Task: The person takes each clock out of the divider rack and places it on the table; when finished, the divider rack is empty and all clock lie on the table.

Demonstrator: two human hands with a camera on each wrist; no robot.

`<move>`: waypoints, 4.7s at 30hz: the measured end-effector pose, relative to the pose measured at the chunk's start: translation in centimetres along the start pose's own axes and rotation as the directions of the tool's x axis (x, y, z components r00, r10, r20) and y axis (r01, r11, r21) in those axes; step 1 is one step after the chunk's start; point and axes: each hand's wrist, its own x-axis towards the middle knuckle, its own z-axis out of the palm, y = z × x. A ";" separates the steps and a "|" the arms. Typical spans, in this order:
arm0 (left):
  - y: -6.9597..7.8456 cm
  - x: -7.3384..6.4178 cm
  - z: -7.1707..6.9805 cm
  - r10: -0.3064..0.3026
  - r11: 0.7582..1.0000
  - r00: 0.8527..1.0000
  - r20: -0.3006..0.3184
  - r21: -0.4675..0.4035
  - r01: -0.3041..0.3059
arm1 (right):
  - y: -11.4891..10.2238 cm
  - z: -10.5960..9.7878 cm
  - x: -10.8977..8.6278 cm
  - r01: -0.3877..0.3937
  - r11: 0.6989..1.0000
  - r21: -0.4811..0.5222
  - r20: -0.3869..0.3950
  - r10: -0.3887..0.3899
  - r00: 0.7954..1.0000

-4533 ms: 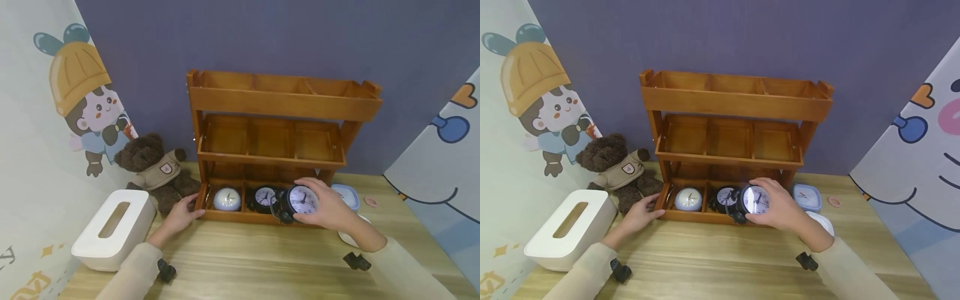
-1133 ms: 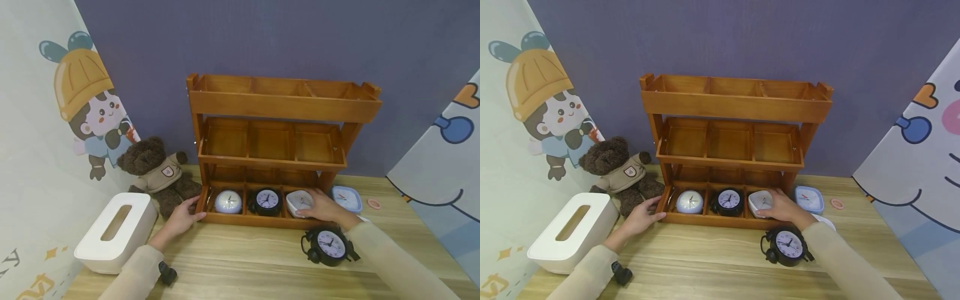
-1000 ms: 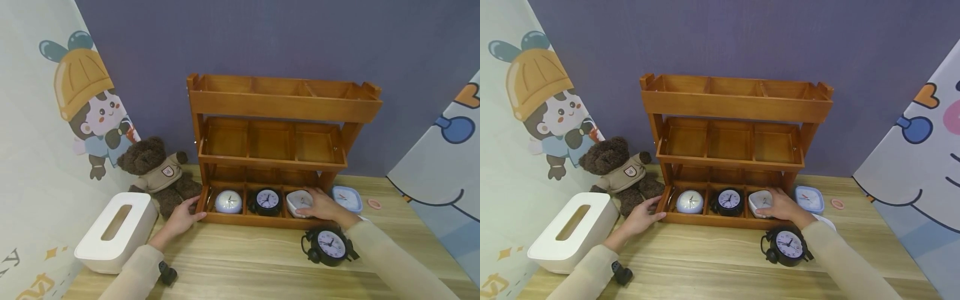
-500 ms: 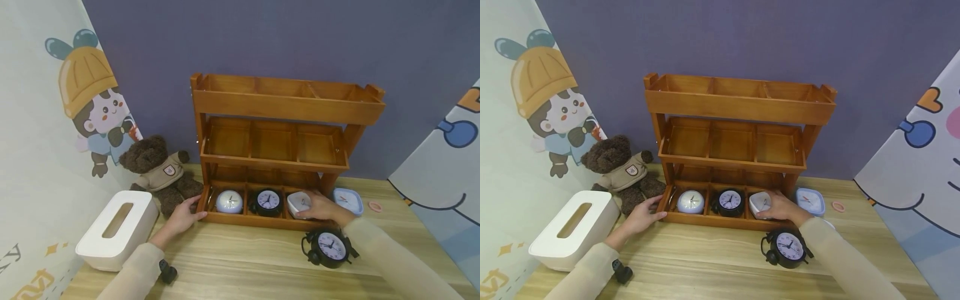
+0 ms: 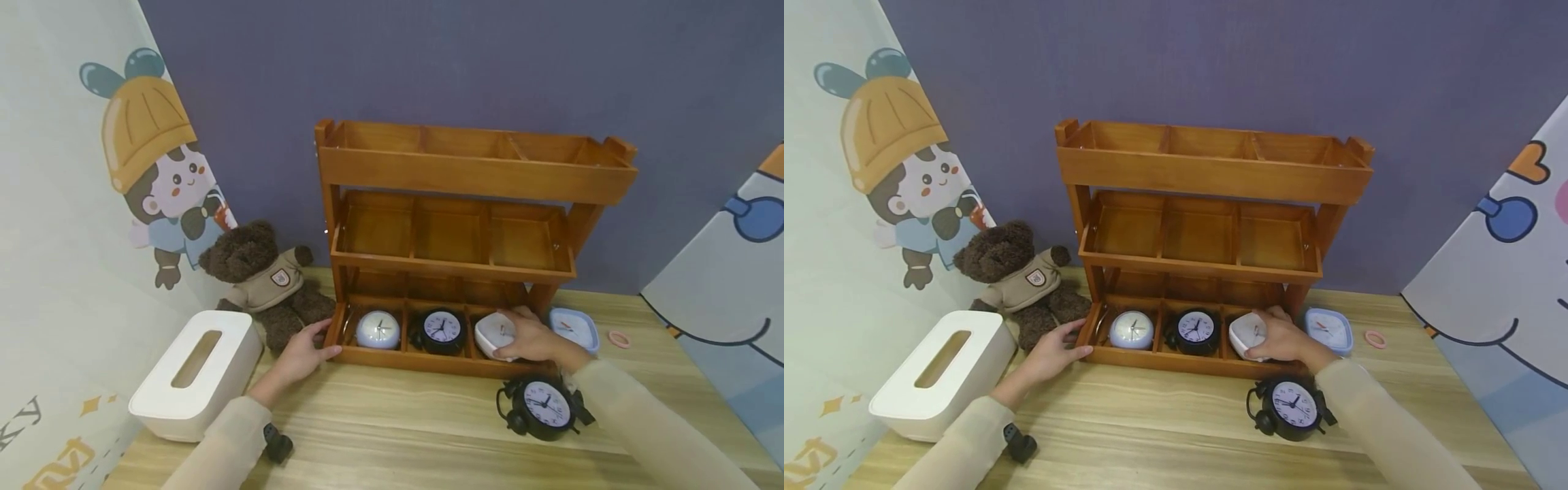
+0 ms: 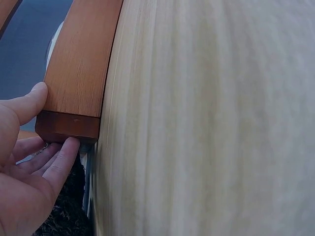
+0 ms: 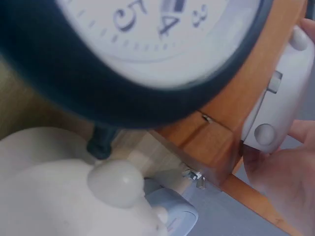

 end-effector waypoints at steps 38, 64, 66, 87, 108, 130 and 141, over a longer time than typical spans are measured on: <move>-0.1 0.1 -0.1 0.007 1.000 1.000 -0.001 0.006 -0.007 | -7.9 -0.2 -7.5 0.214 0.955 0.207 -0.034 -0.211 0.977; -0.2 0.3 -0.1 0.008 1.000 1.000 0.015 0.020 -0.008 | -7.1 5.3 -8.1 0.182 0.968 0.172 -0.011 -0.183 0.983; -0.3 0.3 -0.1 0.007 1.000 1.000 0.015 0.022 -0.008 | -7.1 5.4 -8.1 0.172 0.971 0.166 -0.015 -0.172 0.985; -0.2 0.1 0.0 0.001 1.000 1.000 0.006 0.009 -0.001 | -8.4 4.5 -8.4 0.066 0.992 0.107 0.000 -0.066 0.998; 0.0 0.0 -0.1 -0.005 1.000 1.000 0.011 0.020 0.005 | -9.9 0.6 -2.2 0.152 0.987 0.047 0.014 -0.152 0.988; -0.4 0.0 0.1 0.006 1.000 1.000 -0.001 0.027 -0.006 | -8.5 2.2 3.3 0.104 0.994 0.044 0.056 -0.106 0.993; -0.1 -0.2 0.0 0.012 1.000 1.000 0.002 0.027 -0.012 | -7.8 3.2 5.0 0.123 0.992 0.021 0.062 -0.124 0.990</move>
